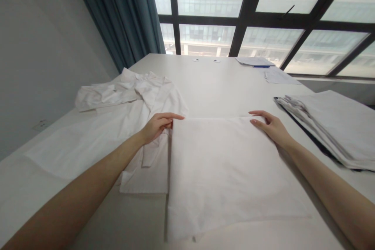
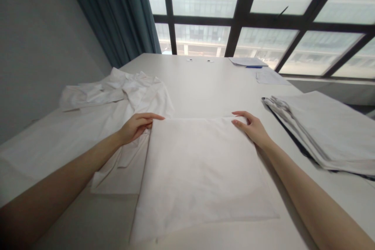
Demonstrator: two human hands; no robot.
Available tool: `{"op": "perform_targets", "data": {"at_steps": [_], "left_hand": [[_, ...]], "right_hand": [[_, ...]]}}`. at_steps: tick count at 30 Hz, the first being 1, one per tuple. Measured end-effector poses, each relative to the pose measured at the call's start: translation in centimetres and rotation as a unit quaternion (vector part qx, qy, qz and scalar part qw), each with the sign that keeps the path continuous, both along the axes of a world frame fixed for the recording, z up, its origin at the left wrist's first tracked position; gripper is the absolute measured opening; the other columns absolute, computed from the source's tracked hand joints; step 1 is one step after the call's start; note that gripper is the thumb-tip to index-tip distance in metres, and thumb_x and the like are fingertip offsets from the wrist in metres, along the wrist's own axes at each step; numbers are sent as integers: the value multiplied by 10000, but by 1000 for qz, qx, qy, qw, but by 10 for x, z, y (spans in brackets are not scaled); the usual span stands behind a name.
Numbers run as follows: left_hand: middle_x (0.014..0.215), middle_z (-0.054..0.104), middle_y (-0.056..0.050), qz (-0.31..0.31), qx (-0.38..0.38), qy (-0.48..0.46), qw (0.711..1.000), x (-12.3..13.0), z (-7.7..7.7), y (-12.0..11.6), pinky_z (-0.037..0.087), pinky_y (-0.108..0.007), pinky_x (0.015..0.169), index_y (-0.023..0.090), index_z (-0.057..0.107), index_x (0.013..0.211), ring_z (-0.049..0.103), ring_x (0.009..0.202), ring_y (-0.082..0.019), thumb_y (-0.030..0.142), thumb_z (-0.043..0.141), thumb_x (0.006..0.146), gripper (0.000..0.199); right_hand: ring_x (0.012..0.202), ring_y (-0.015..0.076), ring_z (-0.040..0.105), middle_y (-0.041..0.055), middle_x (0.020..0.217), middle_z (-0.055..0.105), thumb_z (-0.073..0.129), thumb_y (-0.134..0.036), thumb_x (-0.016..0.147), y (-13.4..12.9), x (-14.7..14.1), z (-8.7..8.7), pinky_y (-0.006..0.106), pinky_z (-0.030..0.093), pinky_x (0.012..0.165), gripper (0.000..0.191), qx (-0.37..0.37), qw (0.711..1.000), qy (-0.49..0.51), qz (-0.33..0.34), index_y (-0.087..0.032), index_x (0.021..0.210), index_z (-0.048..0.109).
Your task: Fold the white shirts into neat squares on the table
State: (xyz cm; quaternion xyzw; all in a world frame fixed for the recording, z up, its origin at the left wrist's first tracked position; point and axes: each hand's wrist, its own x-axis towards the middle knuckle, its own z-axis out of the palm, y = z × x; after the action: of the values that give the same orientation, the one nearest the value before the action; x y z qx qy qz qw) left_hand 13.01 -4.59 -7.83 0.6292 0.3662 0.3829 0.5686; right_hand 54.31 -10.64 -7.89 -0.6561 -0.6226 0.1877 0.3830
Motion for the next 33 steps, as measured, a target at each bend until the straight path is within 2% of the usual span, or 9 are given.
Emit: {"op": "perform_targets", "data": {"at_steps": [2, 4, 7, 9, 16, 21, 25, 29, 33], "left_hand": [[766, 721, -63, -24, -19, -5, 1000, 2, 2, 0, 461, -225, 607, 128, 752, 1018, 611, 661, -139, 342, 599, 783, 353], [888, 744, -81, -37, -22, 29, 999, 4, 4, -1, 497, -259, 703, 135, 738, 1054, 656, 780, -180, 439, 583, 824, 411], [1056, 733, -95, -27, 27, 110, 993, 5, 9, -3, 486, -324, 884, 140, 733, 1062, 649, 985, -246, 532, 606, 821, 477], [1092, 724, -94, -23, 59, 142, 988, 6, 12, -4, 471, -344, 930, 141, 729, 1072, 635, 1028, -261, 560, 611, 812, 507], [1059, 732, -95, -25, 91, 183, 979, 6, 11, -3, 474, -351, 929, 133, 735, 1040, 637, 1015, -265, 598, 584, 809, 541], [1034, 740, -92, -26, 73, 174, 982, 6, 7, -3, 497, -336, 877, 138, 734, 1026, 657, 978, -263, 580, 649, 756, 524], [1058, 734, -109, -21, 54, 157, 986, 5, 5, -3, 501, -340, 878, 132, 729, 1044, 666, 981, -266, 548, 699, 723, 526], [1050, 736, -115, -11, 44, 151, 988, 6, 4, -3, 508, -338, 860, 126, 730, 1045, 672, 960, -264, 546, 723, 697, 546], [1026, 742, -106, 0, 60, 156, 986, 6, 4, -4, 510, -335, 835, 133, 737, 1037, 669, 943, -265, 574, 709, 696, 558]], "right_hand": [[610, 147, 481, -3, 800, 630, 670, -521, 748, 0, 1, -1, 276, 388, 546, 420, -6, 999, 33, 7, -252, 1069, 705], [655, 153, 529, 10, 927, 666, 684, -514, 742, 0, 1, -2, 274, 420, 572, 416, -10, 998, 62, 8, -255, 1067, 705], [659, 153, 550, 19, 940, 669, 696, -513, 738, -1, 1, -2, 263, 433, 561, 426, -25, 996, 87, 5, -252, 1074, 704], [662, 156, 560, 28, 948, 670, 699, -516, 737, -2, 1, -1, 258, 440, 547, 434, -30, 995, 97, 9, -248, 1078, 704], [686, 182, 611, 39, 964, 692, 722, -505, 717, -4, 0, 3, 277, 499, 555, 462, -74, 987, 138, 39, -265, 1111, 696], [687, 178, 617, 43, 1008, 684, 748, -485, 695, -5, -1, 3, 272, 511, 555, 458, -70, 985, 149, 46, -252, 1087, 709], [572, 152, 565, 30, 797, 678, 752, -496, 685, -6, -4, 5, 249, 458, 466, 468, -77, 986, 146, 34, -218, 1060, 711], [422, 110, 436, -27, 518, 546, 749, -513, 674, -8, -7, 10, 225, 325, 373, 455, -83, 989, 125, 8, -194, 997, 720], [436, 110, 466, -12, 587, 601, 759, -511, 654, -7, -6, 12, 229, 347, 386, 446, -66, 988, 142, 2, -198, 970, 723]]}}
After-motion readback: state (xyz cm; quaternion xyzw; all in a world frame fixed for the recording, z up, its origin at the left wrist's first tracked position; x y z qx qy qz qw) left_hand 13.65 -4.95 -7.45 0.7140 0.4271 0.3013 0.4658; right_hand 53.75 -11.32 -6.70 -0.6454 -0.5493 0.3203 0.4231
